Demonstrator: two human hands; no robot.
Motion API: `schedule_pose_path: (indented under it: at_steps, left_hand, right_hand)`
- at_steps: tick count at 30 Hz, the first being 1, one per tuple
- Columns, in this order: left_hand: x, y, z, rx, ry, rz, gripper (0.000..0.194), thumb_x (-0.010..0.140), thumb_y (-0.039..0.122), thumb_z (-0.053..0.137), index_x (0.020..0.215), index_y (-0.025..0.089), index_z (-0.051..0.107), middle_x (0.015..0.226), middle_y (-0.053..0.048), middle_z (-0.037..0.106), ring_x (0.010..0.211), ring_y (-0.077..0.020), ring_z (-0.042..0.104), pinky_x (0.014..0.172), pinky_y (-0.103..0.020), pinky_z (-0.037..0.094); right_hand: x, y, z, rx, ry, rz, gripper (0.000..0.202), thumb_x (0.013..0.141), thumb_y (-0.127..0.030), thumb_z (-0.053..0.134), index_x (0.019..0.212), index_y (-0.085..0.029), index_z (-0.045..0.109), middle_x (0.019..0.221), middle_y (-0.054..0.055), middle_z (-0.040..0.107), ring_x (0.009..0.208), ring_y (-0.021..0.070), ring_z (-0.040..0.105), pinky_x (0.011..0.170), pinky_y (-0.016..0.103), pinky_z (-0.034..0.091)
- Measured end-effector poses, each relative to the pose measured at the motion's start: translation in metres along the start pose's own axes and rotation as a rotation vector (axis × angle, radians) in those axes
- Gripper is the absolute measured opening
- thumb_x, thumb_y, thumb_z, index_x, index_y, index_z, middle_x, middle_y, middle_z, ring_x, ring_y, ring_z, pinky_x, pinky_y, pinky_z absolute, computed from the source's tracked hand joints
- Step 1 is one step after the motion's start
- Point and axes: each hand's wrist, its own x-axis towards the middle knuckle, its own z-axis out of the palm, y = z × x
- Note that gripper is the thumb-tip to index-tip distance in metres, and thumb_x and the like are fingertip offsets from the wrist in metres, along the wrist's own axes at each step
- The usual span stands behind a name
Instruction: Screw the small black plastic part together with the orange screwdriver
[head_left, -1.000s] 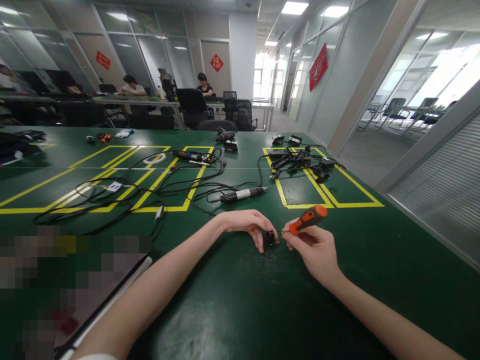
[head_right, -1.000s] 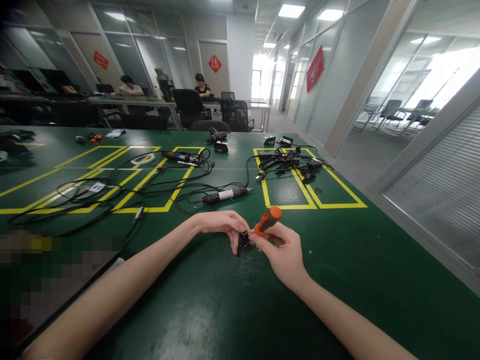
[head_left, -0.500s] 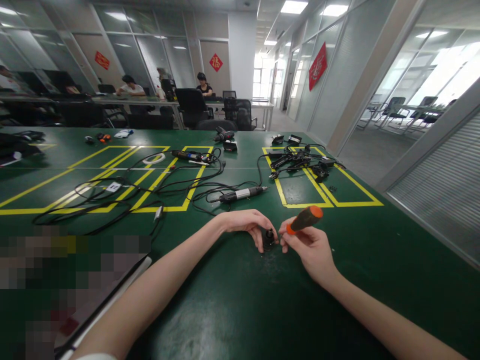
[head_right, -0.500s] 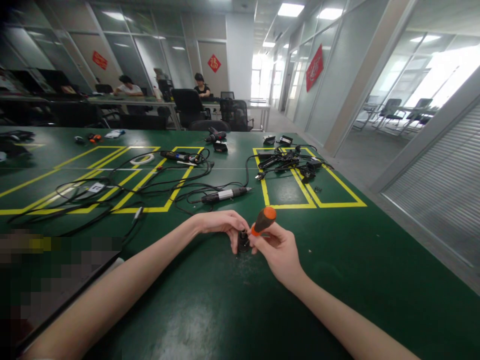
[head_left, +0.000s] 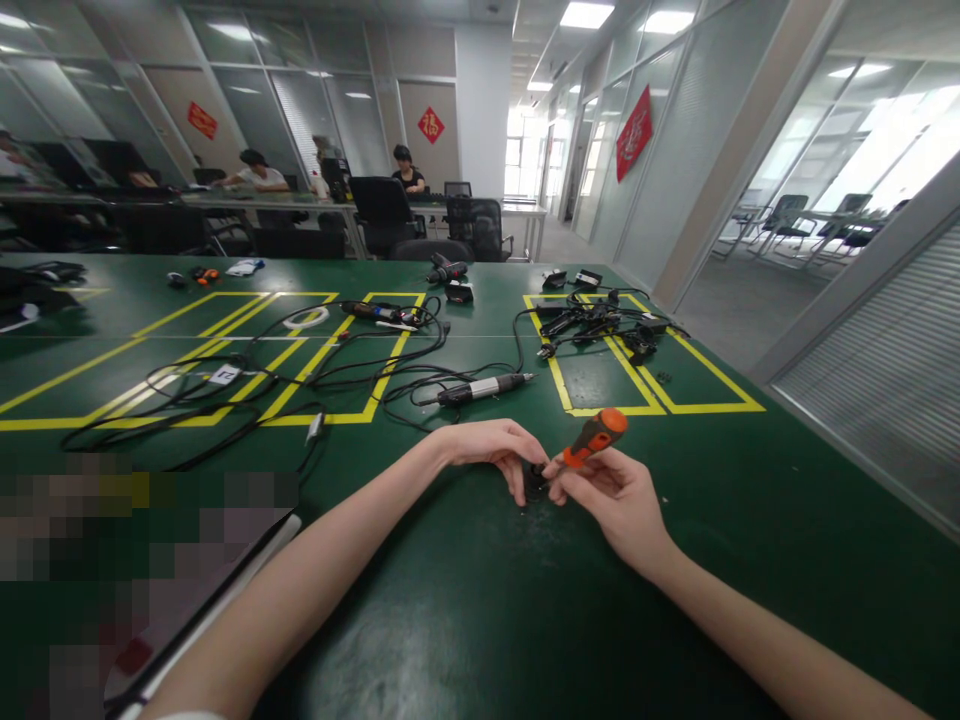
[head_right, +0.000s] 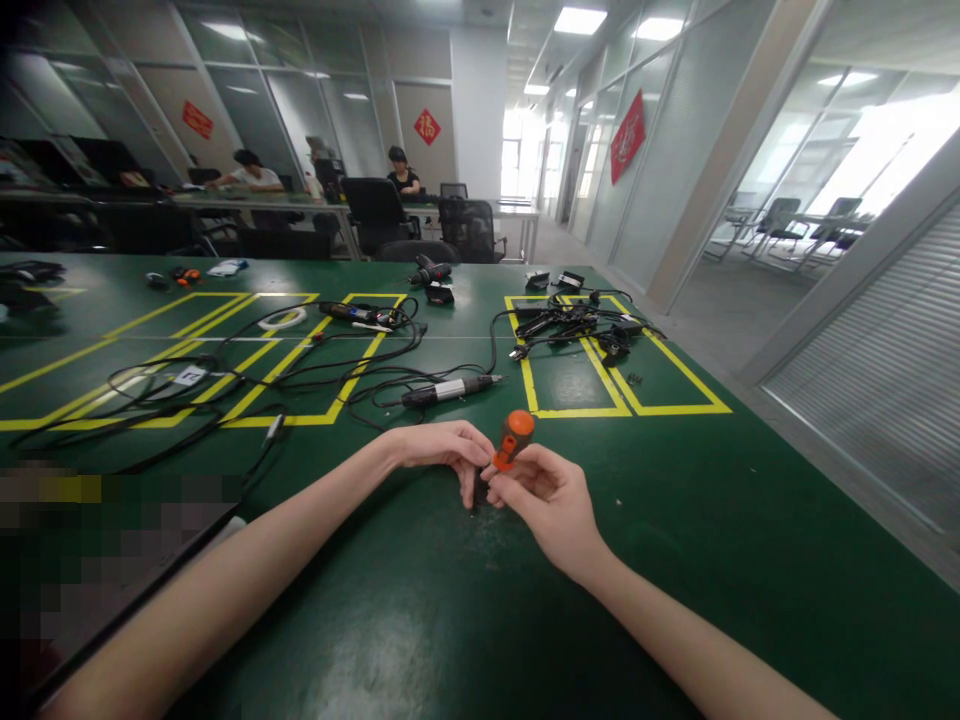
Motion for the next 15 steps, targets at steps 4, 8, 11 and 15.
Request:
schedule_pose_path:
  at_steps: [4,8,11,15]
  left_hand:
    - [-0.0001,0.0009,0.0013,0.016,0.013,-0.005,0.033,0.078,0.039,0.071,0.096,0.011,0.072,0.081,-0.01,0.075,0.067,-0.0219,0.074,0.068,-0.031,0.058]
    - [-0.0004,0.0011,0.0027,0.013,0.024,-0.006,0.033,0.077,0.039,0.073,0.096,0.012,0.071,0.083,-0.009,0.075,0.065,-0.0217,0.073,0.067,-0.032,0.058]
    - [-0.0005,0.0005,0.0029,0.018,0.032,-0.003,0.03,0.077,0.038,0.072,0.093,0.012,0.069,0.085,-0.01,0.075,0.065,-0.0218,0.073,0.067,-0.032,0.058]
    - [-0.0005,0.0003,0.0029,0.03,0.034,0.003,0.031,0.077,0.039,0.072,0.092,0.012,0.069,0.091,-0.012,0.075,0.065,-0.0213,0.073,0.067,-0.032,0.058]
  right_hand:
    - [0.003,0.0003,-0.0009,-0.045,0.059,0.003,0.019,0.08,-0.035,0.078,0.082,-0.016,0.073,0.071,0.005,0.073,0.059,0.0165,0.066,0.058,0.031,0.059]
    - [0.0061,0.001,-0.0014,-0.006,0.051,0.005,0.021,0.085,-0.038,0.073,0.088,-0.016,0.074,0.062,0.002,0.068,0.048,0.0139,0.06,0.047,0.028,0.054]
    - [0.0065,0.0027,-0.0006,0.035,0.036,0.014,0.023,0.086,-0.039,0.071,0.093,-0.018,0.072,0.074,0.004,0.072,0.053,0.0148,0.064,0.05,0.029,0.056]
    - [0.006,0.0037,0.0004,0.049,0.065,0.003,0.023,0.08,-0.037,0.078,0.087,-0.019,0.067,0.075,0.004,0.073,0.057,0.0148,0.065,0.055,0.029,0.058]
